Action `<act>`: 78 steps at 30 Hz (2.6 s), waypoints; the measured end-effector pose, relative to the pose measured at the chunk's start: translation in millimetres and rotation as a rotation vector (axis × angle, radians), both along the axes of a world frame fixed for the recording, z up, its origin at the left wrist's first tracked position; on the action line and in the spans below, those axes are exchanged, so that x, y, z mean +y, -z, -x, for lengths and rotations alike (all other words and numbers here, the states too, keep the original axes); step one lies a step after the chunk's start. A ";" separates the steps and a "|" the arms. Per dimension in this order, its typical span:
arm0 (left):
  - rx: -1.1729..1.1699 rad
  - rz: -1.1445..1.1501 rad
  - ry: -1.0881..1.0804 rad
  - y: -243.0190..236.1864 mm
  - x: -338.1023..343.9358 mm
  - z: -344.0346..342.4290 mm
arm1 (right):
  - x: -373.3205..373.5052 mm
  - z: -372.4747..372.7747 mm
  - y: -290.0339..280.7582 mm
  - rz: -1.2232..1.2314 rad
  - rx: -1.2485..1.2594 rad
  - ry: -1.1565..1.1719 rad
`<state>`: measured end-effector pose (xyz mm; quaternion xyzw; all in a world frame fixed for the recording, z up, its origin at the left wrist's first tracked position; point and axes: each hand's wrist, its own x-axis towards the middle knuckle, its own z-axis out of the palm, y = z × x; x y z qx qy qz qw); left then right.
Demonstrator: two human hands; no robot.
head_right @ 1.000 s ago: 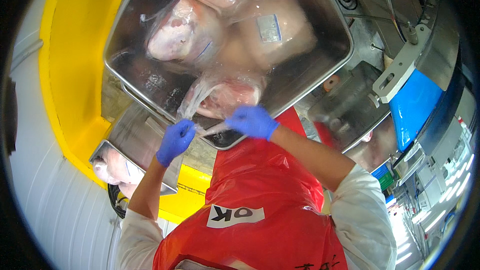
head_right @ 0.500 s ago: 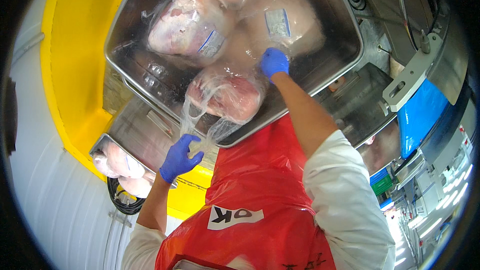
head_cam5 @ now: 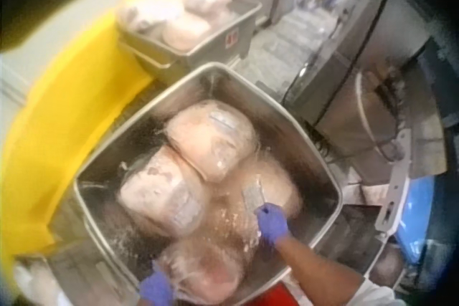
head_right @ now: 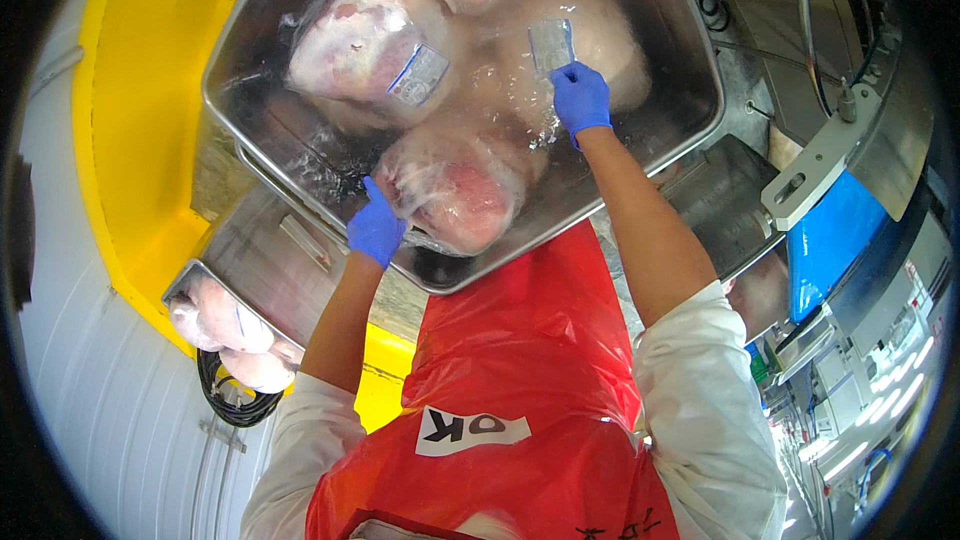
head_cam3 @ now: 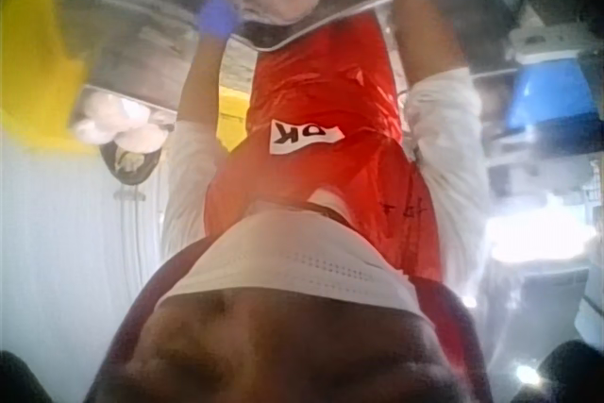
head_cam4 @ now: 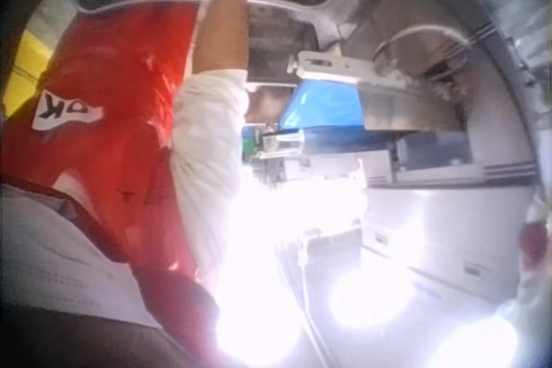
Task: The person removes a large piece of pork from a plastic bag and places it on a blue cutting board. Using a knife, they trim fat and connective tissue from the meat, placing the trimmed pieces into a metal tray. The person then retrieves another piece of pork from a bin and repeats the trimming process.
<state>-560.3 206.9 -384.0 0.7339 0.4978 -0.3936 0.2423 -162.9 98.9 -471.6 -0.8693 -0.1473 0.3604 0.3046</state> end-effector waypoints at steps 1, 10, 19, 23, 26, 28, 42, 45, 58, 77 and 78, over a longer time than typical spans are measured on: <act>0.010 -0.021 -0.012 7.8 0.3 1.8 | 2.9 -2.9 -4.5 0.000 0.013 0.014; -0.037 0.006 0.143 25.8 2.2 10.5 | 14.4 -66.7 -70.7 -0.191 0.027 0.102; -0.201 -0.123 -0.111 34.2 5.3 15.5 | 42.6 -120.2 -125.1 -0.359 -0.094 0.335; -0.380 -0.323 0.049 14.6 8.6 -7.3 | 58.5 -121.6 -160.7 -0.438 -0.093 0.317; -0.711 -0.334 0.135 -6.5 -5.3 -59.4 | 74.3 -104.8 -189.2 -0.458 -0.053 0.263; -0.943 -0.121 -0.053 -11.4 -25.0 -112.0 | 85.7 -83.5 -206.2 -0.471 -0.012 0.198; -0.963 0.141 -0.104 3.0 -85.4 -193.7 | 3.1 -31.3 -166.4 -0.335 -0.119 -0.024; -0.988 0.183 -0.137 -41.6 -66.8 -179.2 | -64.5 3.9 -146.4 0.058 -0.117 -0.293; -1.256 0.311 -0.314 -188.7 -65.2 -196.5 | -62.7 100.3 -162.6 -0.494 0.409 -0.176; -0.910 -0.144 -1.681 139.2 -126.1 -42.9 | -63.9 56.7 -251.9 -0.301 0.586 0.313; -0.872 -0.074 -1.722 140.3 -126.5 -40.3 | -62.8 62.2 -253.0 -0.273 0.605 0.336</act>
